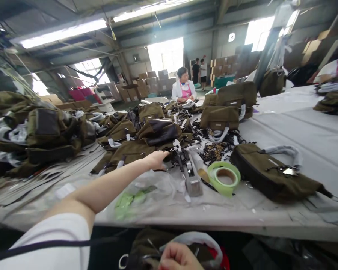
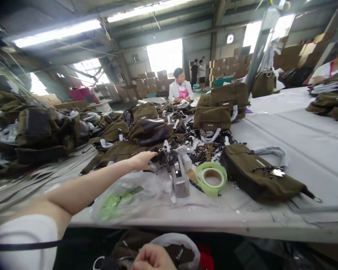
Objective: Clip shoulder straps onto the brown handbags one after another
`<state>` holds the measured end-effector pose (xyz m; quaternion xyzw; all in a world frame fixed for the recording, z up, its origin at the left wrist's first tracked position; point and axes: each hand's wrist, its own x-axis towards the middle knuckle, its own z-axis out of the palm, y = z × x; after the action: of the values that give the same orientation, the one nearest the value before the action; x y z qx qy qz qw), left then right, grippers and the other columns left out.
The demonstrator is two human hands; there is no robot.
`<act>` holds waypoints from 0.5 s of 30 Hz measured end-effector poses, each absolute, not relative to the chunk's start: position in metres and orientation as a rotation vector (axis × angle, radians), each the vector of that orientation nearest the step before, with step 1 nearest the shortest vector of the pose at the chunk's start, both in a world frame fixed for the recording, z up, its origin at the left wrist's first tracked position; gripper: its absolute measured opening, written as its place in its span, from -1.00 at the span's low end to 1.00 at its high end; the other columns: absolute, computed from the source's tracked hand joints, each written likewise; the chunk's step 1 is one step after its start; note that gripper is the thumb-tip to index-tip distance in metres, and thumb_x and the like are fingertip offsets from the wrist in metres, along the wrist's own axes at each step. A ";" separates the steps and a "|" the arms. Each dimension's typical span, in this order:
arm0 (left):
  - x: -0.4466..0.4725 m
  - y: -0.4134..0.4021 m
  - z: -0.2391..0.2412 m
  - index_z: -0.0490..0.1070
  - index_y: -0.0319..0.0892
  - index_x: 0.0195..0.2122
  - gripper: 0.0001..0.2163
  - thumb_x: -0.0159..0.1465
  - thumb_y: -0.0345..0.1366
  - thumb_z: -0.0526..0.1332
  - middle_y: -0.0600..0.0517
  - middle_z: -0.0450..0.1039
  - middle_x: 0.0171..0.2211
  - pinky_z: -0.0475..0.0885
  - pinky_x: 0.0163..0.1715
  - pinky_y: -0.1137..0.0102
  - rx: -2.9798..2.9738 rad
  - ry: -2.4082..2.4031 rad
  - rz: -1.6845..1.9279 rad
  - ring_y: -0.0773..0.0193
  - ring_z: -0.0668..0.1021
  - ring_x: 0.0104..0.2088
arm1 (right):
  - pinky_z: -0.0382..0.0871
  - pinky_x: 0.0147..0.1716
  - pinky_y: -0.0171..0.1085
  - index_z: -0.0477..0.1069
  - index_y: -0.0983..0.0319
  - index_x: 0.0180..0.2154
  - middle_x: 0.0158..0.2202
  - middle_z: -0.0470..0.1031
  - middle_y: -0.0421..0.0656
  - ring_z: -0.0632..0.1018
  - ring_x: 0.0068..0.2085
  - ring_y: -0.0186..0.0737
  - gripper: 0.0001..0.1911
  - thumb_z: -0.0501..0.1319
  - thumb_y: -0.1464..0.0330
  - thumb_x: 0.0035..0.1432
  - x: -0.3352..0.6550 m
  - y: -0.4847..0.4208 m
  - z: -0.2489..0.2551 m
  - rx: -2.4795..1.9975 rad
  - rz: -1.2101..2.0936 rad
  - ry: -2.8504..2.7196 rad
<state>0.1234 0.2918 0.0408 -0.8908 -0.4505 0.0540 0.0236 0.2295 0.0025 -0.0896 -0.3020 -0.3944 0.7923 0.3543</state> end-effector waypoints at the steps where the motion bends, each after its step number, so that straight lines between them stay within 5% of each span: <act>1: 0.121 0.289 0.046 0.38 -0.10 0.12 -0.48 0.12 -0.18 0.36 -0.10 0.55 -0.04 0.44 -0.04 0.36 -2.763 -1.404 0.095 0.07 0.59 -0.03 | 0.01 -0.58 -0.38 0.36 0.25 -0.49 -0.59 0.40 -0.24 0.27 -0.60 -0.44 -0.38 0.32 -0.20 -0.18 0.229 -0.002 -0.087 -0.774 2.040 -1.048; 5: 0.105 0.266 0.077 0.25 -0.14 0.22 -0.61 0.39 -0.24 0.01 -0.07 0.52 0.05 0.39 0.04 0.40 -2.759 -1.456 -0.186 0.18 0.56 0.03 | -0.03 -0.59 -0.38 0.38 0.26 -0.42 -0.65 0.33 -0.30 0.20 -0.64 -0.46 -0.48 0.30 -0.09 0.01 0.225 -0.022 -0.071 -0.781 1.941 -1.044; 15: 0.046 0.138 0.072 0.15 -0.24 0.22 -0.58 0.40 -0.17 0.06 -0.13 0.54 -0.07 0.44 -0.07 0.28 -2.780 -1.070 -0.519 0.11 0.59 -0.07 | 0.01 -0.56 -0.37 0.40 0.24 -0.37 -0.61 0.34 -0.30 0.21 -0.60 -0.43 -0.63 0.26 0.05 0.17 0.206 -0.053 -0.036 -0.862 1.873 -1.071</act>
<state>0.0463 0.1377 0.0724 -0.9178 -0.3532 -0.1715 0.0590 0.2064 -0.0529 -0.0364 -0.3402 -0.4229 0.7397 0.3978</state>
